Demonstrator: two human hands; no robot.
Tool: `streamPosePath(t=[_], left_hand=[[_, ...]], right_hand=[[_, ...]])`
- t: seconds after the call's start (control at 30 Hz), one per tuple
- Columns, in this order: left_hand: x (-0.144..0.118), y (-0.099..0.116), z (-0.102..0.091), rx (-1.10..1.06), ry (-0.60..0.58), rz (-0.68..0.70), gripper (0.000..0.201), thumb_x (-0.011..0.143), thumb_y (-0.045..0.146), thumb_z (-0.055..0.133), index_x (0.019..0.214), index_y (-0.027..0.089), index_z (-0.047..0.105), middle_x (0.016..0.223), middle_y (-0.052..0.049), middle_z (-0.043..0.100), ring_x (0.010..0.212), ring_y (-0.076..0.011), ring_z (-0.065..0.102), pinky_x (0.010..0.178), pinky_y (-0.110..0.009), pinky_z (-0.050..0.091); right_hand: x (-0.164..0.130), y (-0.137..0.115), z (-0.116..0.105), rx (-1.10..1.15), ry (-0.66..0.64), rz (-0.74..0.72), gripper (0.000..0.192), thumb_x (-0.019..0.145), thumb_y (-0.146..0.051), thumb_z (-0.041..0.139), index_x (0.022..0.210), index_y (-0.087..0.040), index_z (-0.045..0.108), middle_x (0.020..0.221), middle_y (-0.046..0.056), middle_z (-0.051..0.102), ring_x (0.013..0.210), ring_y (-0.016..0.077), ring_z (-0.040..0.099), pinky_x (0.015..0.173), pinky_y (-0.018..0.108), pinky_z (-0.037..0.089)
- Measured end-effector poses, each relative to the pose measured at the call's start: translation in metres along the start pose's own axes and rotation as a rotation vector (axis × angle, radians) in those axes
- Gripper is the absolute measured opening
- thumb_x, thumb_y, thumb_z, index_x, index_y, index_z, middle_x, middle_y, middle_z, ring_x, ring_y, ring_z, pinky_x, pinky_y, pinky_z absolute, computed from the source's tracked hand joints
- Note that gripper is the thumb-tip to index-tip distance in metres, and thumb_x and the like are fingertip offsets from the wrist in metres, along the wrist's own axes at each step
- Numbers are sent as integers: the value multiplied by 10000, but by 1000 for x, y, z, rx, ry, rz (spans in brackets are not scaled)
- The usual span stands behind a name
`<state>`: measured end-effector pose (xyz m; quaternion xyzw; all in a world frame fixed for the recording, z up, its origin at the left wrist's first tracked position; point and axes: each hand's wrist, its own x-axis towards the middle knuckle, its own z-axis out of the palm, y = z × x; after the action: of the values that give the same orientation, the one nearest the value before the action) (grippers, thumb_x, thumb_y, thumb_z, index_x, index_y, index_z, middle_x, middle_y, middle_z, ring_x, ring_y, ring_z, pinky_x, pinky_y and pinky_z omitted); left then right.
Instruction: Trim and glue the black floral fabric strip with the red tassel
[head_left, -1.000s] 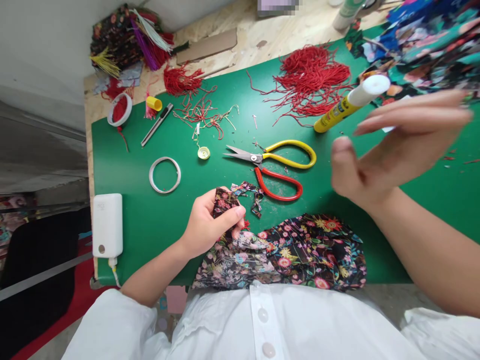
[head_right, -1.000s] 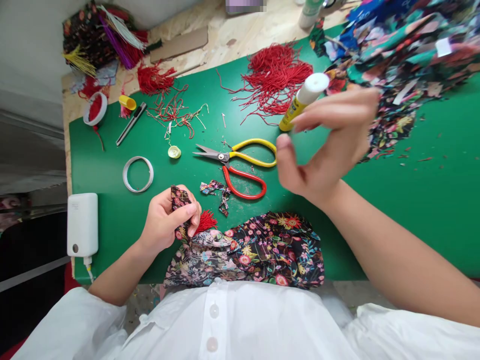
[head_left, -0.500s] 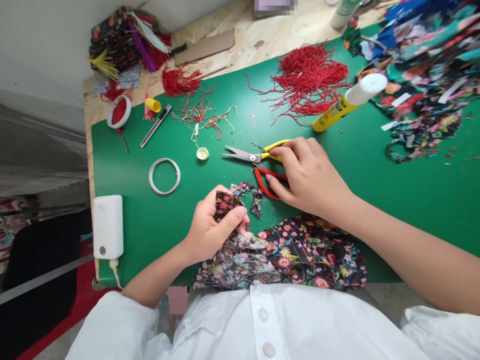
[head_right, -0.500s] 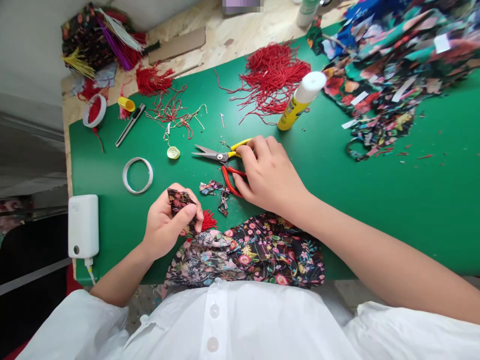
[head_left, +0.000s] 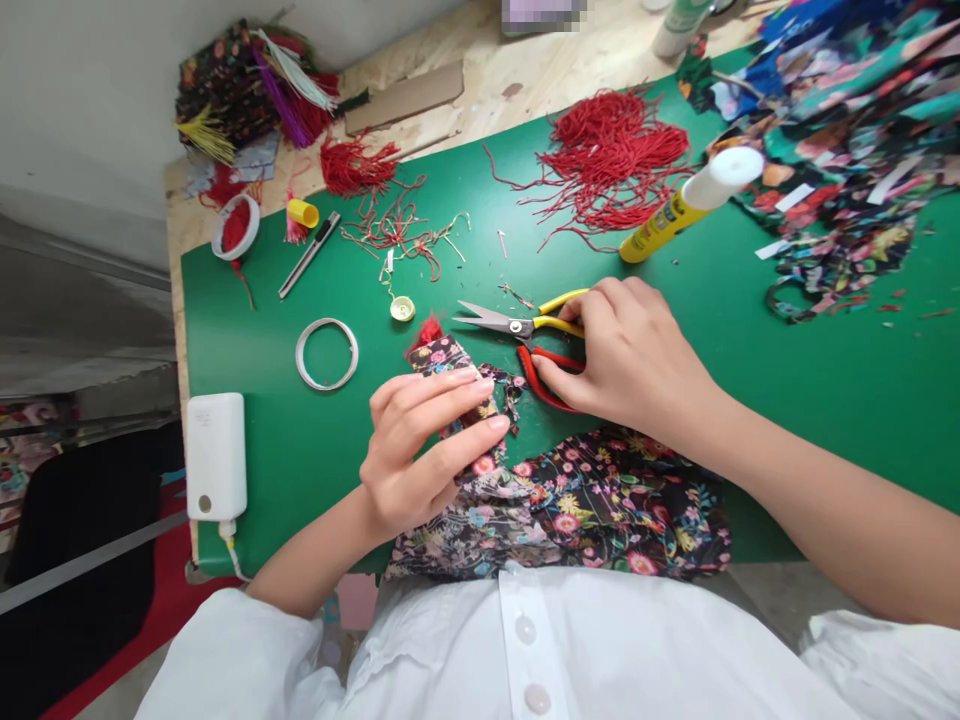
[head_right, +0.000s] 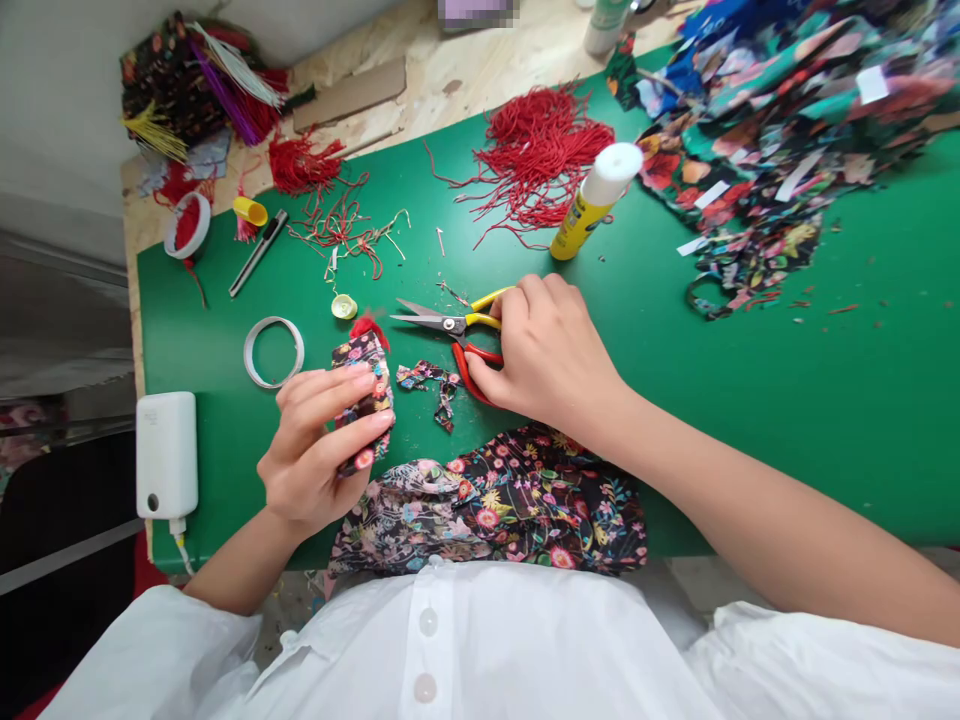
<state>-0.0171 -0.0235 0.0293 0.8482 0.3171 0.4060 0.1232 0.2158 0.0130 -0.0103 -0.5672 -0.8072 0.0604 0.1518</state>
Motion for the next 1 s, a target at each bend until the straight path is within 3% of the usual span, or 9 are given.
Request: streamPosePath(t=[0.17, 0.27, 0.4, 0.5, 0.6, 0.7, 0.87, 1.0], left_hand=[[-4, -1, 1, 192, 20, 68, 237, 888, 188, 616, 1080, 283, 719, 1079, -38, 746, 1061, -216, 632, 891, -349, 438], [-7, -2, 5, 264, 75, 89, 242, 879, 195, 653, 1089, 285, 732, 1035, -45, 735, 976, -195, 589, 826, -311, 442], [-5, 0, 7, 410, 103, 113, 210, 881, 205, 678, 1058, 294, 748, 918, -29, 728, 869, -170, 539, 778, -294, 382], [-3, 2, 9, 511, 102, 184, 172, 874, 236, 702, 1020, 305, 763, 859, 2, 746, 811, -160, 515, 774, -302, 337], [-2, 3, 9, 569, 56, 209, 180, 853, 243, 731, 1020, 300, 766, 852, 31, 769, 782, -158, 507, 764, -311, 312], [-1, 4, 9, 587, 38, 226, 171, 859, 291, 729, 1026, 299, 767, 873, 39, 782, 777, -159, 512, 765, -319, 291], [-2, 4, 10, 565, 26, 219, 167, 886, 307, 698, 1035, 272, 764, 879, 25, 785, 772, -155, 513, 787, -318, 276], [-4, 2, 12, 535, 19, 193, 176, 864, 273, 725, 1037, 277, 758, 880, 23, 777, 811, -158, 535, 808, -319, 284]], right_hand=[[2, -1, -7, 36, -95, 74, 345, 814, -429, 605, 924, -104, 576, 850, 204, 617, 825, 377, 582, 735, 505, 460], [-1, -3, -13, 216, -88, 128, 313, 851, -404, 591, 1010, -138, 542, 898, 185, 632, 824, 357, 590, 730, 489, 460], [-6, -13, -19, 808, -136, 249, 383, 780, -445, 720, 980, -200, 503, 858, 72, 595, 725, 223, 558, 634, 353, 449], [-10, -27, -24, 1319, -283, 265, 394, 754, -454, 767, 890, -210, 488, 756, -13, 525, 639, 127, 498, 561, 255, 417], [-15, -39, -28, 1583, -431, 237, 345, 797, -455, 743, 865, -222, 497, 724, -25, 540, 593, 108, 513, 522, 231, 430], [-21, -45, -25, 1643, -394, 274, 347, 777, -421, 781, 903, -246, 509, 739, -20, 584, 619, 132, 574, 541, 247, 483], [-25, -44, -15, 1552, -249, 313, 437, 703, -388, 853, 865, -241, 474, 768, -16, 617, 663, 141, 603, 560, 243, 517], [-25, -43, -14, 1539, -240, 313, 480, 680, -406, 870, 840, -246, 448, 759, -14, 619, 664, 148, 620, 548, 242, 525]])
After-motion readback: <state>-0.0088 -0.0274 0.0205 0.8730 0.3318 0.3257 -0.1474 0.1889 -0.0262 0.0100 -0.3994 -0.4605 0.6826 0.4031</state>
